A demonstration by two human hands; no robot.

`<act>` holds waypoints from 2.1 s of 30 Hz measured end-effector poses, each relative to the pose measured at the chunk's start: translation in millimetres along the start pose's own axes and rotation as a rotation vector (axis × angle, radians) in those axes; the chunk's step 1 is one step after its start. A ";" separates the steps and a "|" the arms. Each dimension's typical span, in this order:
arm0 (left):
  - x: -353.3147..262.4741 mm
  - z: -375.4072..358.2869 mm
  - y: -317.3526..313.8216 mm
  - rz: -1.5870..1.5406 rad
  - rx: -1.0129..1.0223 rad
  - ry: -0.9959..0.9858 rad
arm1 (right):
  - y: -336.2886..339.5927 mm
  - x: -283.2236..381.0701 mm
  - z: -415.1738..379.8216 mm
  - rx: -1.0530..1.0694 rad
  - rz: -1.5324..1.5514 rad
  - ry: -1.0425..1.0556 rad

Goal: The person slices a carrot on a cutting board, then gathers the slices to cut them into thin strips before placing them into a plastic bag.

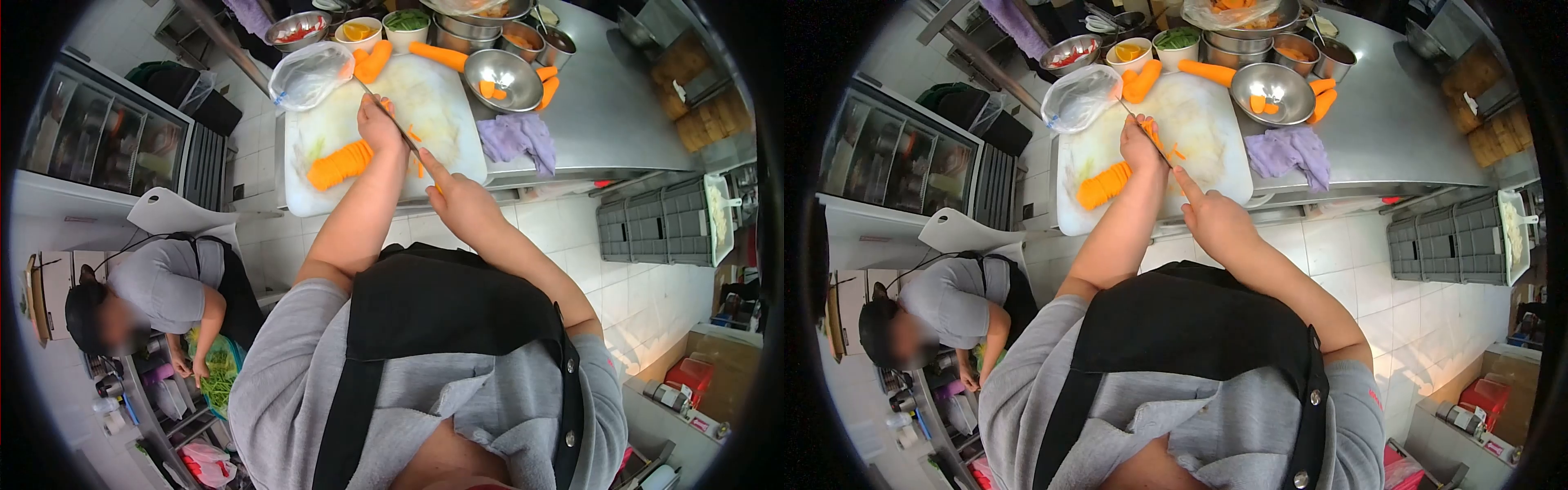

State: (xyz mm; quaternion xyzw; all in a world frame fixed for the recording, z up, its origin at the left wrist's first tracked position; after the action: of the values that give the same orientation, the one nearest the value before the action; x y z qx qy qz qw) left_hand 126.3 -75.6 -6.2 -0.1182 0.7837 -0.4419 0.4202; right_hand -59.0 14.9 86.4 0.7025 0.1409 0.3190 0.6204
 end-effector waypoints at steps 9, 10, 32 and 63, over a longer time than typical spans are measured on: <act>-9.8 67.5 -10.4 -0.358 -0.025 0.290 | 16.0 -11.6 3.3 -0.144 0.453 -0.021; -16.6 80.6 -11.6 -0.375 -0.002 0.288 | 9.2 -19.5 5.8 -0.124 0.560 -0.089; -89.7 226.8 -58.6 2.062 0.264 -0.194 | -63.5 -75.0 27.9 0.066 0.893 -0.399; 37.5 -17.7 -27.9 1.843 1.170 0.016 | -71.4 -94.5 26.1 0.174 1.152 -0.370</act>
State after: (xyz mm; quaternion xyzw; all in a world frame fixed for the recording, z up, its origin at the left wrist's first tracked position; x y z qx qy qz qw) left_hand 84.4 -102.2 -0.3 0.7352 0.2426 -0.2626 0.5760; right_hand -100.1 -48.0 -8.8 0.7576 -0.3463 0.4632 0.3026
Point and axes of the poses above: each hand's wrist, its own z-axis towards the middle knuckle, its own y-axis out of the back of the hand, x = y × z, the point moved 9 cm from there along z, towards the middle knuckle, and after that the axes turned 14 degrees about -z, right-handed, at the moved point
